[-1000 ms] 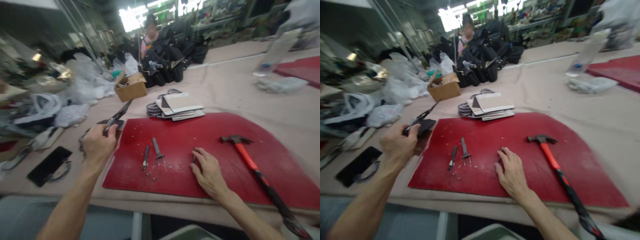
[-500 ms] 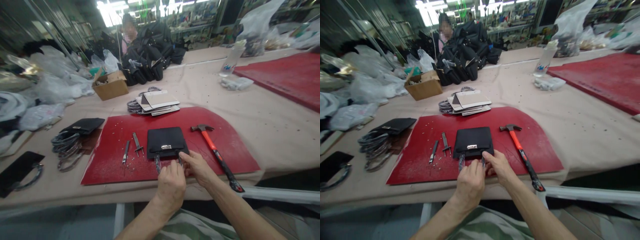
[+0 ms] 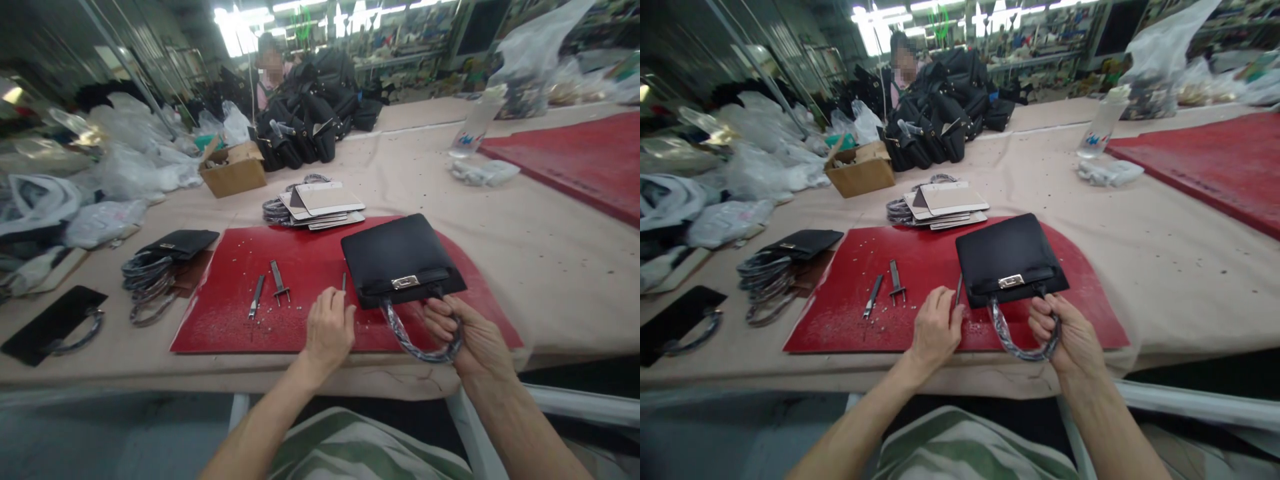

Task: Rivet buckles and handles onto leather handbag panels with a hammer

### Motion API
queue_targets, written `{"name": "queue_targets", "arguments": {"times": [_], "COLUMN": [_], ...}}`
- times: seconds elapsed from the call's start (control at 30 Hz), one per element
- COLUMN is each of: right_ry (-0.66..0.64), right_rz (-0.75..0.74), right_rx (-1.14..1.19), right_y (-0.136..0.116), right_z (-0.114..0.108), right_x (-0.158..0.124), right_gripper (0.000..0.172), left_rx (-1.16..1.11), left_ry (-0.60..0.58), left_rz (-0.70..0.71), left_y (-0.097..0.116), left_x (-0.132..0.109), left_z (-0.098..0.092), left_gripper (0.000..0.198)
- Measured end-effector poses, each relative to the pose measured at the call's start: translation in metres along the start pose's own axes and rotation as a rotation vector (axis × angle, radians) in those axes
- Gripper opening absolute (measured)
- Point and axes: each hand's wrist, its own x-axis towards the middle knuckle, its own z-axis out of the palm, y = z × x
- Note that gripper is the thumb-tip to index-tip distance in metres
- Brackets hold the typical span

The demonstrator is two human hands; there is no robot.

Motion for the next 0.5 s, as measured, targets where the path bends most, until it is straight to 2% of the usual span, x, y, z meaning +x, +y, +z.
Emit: {"name": "queue_targets", "arguments": {"times": [0.1,0.2,0.33,0.5], "right_ry": [0.098,0.206,0.262,0.251], "right_rz": [0.012,0.007,0.062,0.080], "right_rx": [0.031,-0.031,-0.107,-0.345], "right_y": [0.001,0.010,0.026,0.057], "right_z": [-0.010,-0.014,-0.012,0.005], "right_x": [-0.005,-0.006,-0.007,-0.005], "right_gripper": [0.041,0.043,0.047,0.042], "left_rx": [0.161,0.225,0.290,0.365], "left_ry": [-0.323,-0.469,-0.509,-0.471], "left_rz": [-0.149,-0.224,-0.347,-0.424], "left_y": [-0.004,-0.004,-0.019,-0.050], "left_x": [0.019,0.037,0.051,0.048], "left_z": [0.021,0.031,0.029,0.009], "left_gripper": [0.022,0.019,0.024,0.020]}}
